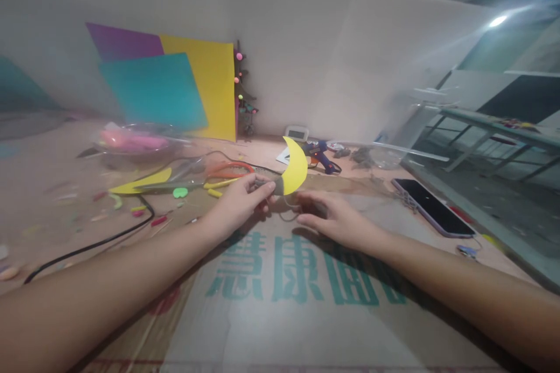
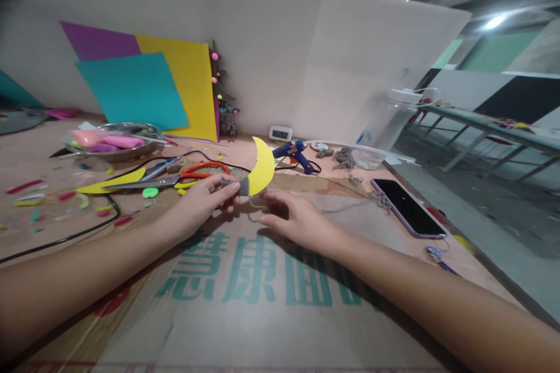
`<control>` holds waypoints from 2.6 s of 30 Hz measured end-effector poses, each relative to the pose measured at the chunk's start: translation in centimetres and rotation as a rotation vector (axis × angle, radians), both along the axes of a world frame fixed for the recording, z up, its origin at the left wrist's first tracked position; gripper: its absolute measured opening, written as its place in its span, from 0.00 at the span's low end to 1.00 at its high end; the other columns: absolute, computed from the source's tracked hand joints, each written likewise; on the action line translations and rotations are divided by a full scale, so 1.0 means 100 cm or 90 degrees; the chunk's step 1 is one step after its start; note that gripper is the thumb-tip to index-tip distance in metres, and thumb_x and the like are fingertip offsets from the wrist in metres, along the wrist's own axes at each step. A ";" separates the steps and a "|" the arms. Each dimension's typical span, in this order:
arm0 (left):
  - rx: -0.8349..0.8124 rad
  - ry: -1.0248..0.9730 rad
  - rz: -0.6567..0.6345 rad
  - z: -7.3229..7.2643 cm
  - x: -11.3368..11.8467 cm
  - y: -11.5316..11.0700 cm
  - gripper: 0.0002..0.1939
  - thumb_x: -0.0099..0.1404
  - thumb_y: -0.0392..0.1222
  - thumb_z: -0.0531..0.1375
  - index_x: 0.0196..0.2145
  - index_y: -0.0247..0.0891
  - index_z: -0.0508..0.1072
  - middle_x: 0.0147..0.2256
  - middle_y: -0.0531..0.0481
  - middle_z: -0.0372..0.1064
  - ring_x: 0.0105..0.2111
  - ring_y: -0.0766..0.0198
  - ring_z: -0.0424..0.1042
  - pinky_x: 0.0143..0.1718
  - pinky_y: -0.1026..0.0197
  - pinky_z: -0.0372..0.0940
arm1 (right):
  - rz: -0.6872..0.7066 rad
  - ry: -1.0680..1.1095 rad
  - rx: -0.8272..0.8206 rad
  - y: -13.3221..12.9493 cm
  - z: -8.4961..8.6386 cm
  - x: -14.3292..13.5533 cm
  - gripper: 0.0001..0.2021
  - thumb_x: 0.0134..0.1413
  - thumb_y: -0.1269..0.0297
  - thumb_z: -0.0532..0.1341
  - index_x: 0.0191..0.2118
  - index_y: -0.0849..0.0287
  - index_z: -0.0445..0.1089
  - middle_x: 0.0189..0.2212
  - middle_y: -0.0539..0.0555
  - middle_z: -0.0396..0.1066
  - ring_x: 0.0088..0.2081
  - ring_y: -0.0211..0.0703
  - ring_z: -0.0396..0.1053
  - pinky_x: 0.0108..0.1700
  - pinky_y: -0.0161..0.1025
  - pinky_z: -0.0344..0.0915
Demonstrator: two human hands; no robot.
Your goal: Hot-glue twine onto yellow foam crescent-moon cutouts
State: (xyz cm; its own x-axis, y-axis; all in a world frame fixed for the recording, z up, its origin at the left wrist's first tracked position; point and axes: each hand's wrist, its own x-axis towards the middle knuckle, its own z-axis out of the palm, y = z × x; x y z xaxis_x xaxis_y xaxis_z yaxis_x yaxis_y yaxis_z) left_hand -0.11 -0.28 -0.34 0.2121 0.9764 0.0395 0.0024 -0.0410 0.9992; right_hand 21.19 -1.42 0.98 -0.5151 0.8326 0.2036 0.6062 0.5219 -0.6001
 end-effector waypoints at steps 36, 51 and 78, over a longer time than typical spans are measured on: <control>0.006 0.119 -0.034 0.006 0.000 -0.004 0.11 0.59 0.47 0.60 0.33 0.36 0.67 0.20 0.57 0.65 0.18 0.71 0.63 0.18 0.70 0.57 | 0.155 -0.100 0.370 -0.015 0.001 0.001 0.11 0.59 0.56 0.59 0.38 0.59 0.69 0.30 0.54 0.72 0.32 0.41 0.66 0.35 0.38 0.60; -0.019 0.049 -0.034 0.006 -0.001 -0.005 0.12 0.59 0.47 0.61 0.33 0.37 0.64 0.25 0.53 0.72 0.20 0.70 0.67 0.20 0.69 0.62 | 0.004 -0.067 0.188 -0.001 -0.016 -0.008 0.10 0.62 0.65 0.54 0.40 0.56 0.73 0.35 0.52 0.77 0.35 0.41 0.72 0.37 0.37 0.64; 0.037 0.152 -0.152 -0.003 0.000 -0.007 0.08 0.61 0.44 0.59 0.35 0.38 0.66 0.17 0.58 0.63 0.17 0.70 0.63 0.18 0.69 0.55 | 0.031 -0.279 0.550 -0.007 0.024 0.001 0.13 0.64 0.65 0.52 0.35 0.62 0.73 0.27 0.54 0.70 0.28 0.40 0.63 0.29 0.37 0.54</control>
